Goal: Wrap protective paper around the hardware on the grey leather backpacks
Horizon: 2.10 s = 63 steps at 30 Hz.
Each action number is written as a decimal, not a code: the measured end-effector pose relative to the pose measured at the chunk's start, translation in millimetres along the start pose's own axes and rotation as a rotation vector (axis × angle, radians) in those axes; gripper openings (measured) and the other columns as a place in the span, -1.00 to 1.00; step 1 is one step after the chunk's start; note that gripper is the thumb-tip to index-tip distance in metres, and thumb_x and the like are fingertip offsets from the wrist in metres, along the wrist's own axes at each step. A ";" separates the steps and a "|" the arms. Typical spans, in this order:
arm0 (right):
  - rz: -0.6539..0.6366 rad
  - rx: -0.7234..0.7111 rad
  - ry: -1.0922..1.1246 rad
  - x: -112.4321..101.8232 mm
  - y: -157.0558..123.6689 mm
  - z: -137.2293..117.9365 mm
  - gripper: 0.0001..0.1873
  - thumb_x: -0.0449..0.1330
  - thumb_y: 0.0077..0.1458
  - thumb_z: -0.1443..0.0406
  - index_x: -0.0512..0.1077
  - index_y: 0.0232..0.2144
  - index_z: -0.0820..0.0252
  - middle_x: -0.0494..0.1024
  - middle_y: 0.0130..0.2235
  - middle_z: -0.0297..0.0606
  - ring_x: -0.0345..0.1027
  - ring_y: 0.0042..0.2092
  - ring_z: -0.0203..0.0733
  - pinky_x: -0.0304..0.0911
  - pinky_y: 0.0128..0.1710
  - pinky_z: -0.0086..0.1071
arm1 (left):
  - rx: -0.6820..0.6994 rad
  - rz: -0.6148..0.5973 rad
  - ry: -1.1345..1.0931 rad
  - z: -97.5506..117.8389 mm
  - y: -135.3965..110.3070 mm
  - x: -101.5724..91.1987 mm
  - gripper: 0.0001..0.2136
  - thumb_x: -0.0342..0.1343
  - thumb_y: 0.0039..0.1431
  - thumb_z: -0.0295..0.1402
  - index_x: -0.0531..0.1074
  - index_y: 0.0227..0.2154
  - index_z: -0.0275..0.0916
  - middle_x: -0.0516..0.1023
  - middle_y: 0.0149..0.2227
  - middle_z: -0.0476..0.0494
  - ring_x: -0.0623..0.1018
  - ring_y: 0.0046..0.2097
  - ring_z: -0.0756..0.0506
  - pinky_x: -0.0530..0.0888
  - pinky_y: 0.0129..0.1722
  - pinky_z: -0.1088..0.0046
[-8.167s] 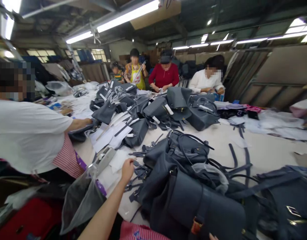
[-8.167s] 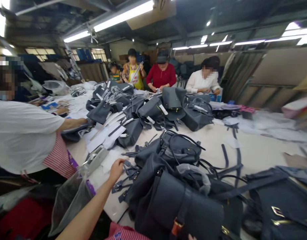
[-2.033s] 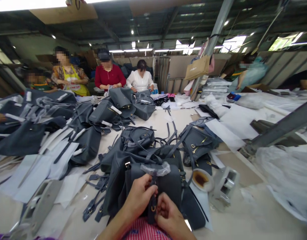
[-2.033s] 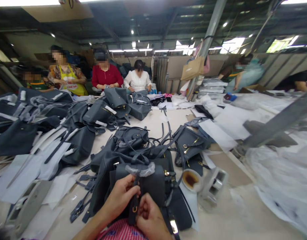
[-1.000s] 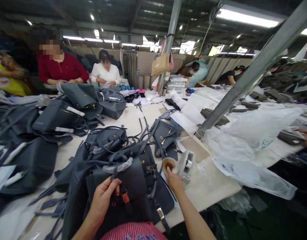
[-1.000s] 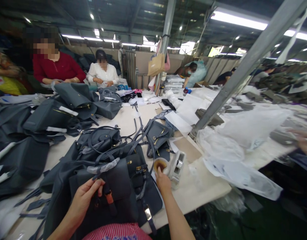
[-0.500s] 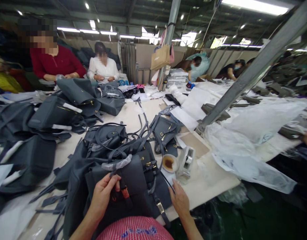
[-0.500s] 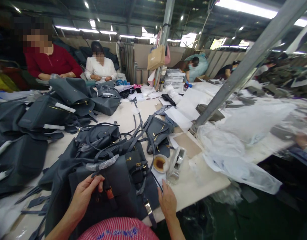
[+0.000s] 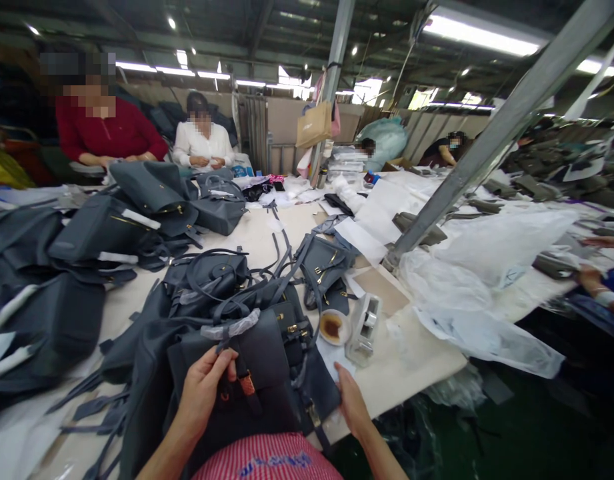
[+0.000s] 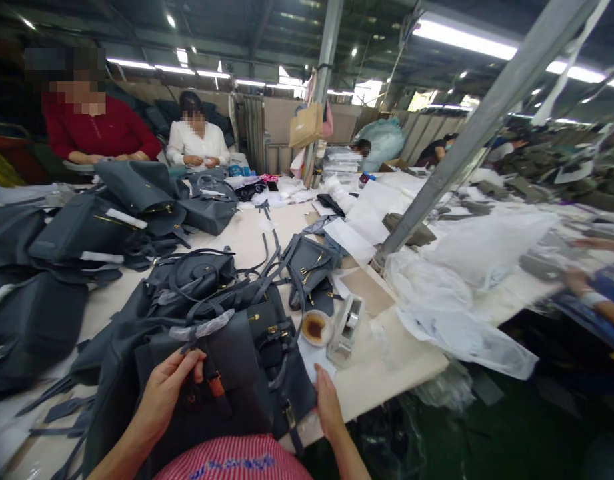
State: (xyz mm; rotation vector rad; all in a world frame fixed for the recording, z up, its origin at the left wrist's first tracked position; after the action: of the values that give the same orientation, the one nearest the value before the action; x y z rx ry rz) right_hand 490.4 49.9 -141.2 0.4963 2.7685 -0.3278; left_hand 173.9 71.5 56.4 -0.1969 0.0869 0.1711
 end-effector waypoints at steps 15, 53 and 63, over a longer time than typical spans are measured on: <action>0.163 -0.314 -0.533 -17.5 -1.2 8.9 -0.80 0.08 0.10 0.25 0.48 -0.49 0.07 0.48 -0.16 -0.16 0.37 -0.13 -0.07 0.26 -0.13 -0.28 | -0.015 -0.013 -0.047 -2.5 1.1 -0.2 -0.63 0.17 -0.01 0.01 0.47 -0.49 -0.26 0.37 -0.63 0.04 0.35 -0.51 -0.01 0.33 -0.51 0.53; -0.609 0.540 0.818 90.9 -109.0 -238.2 -0.41 0.44 -0.28 0.01 0.51 -0.18 0.11 0.66 -0.19 -0.15 0.53 -0.13 0.15 0.41 -0.18 -0.04 | -0.080 -0.005 -0.220 36.7 -47.0 -9.7 -0.81 0.18 -0.18 -0.33 0.32 -0.46 -0.23 0.32 -0.59 0.11 0.28 -0.60 0.06 0.16 -0.68 0.60; -0.641 0.374 0.757 89.8 -117.4 -246.3 -0.29 0.50 -0.33 0.28 0.46 -0.03 0.15 0.67 -0.21 -0.16 0.54 -0.14 0.08 0.41 -0.15 -0.12 | 0.122 0.116 0.140 35.7 -48.9 -15.8 -0.88 0.15 -0.09 -0.45 0.36 -0.43 -0.20 0.36 -0.56 0.09 0.35 -0.51 0.01 0.26 -0.48 0.51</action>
State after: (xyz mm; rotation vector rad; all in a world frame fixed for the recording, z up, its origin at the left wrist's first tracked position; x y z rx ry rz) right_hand 303.1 37.1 76.3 -0.2986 3.5655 -0.9889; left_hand 169.5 28.9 102.0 -0.0819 0.2480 0.2669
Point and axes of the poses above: each hand's wrist, its own y-axis towards the middle knuckle, its own x-axis out of the palm, z = x × y, the point moved 1 cm from there along y, towards the middle knuckle
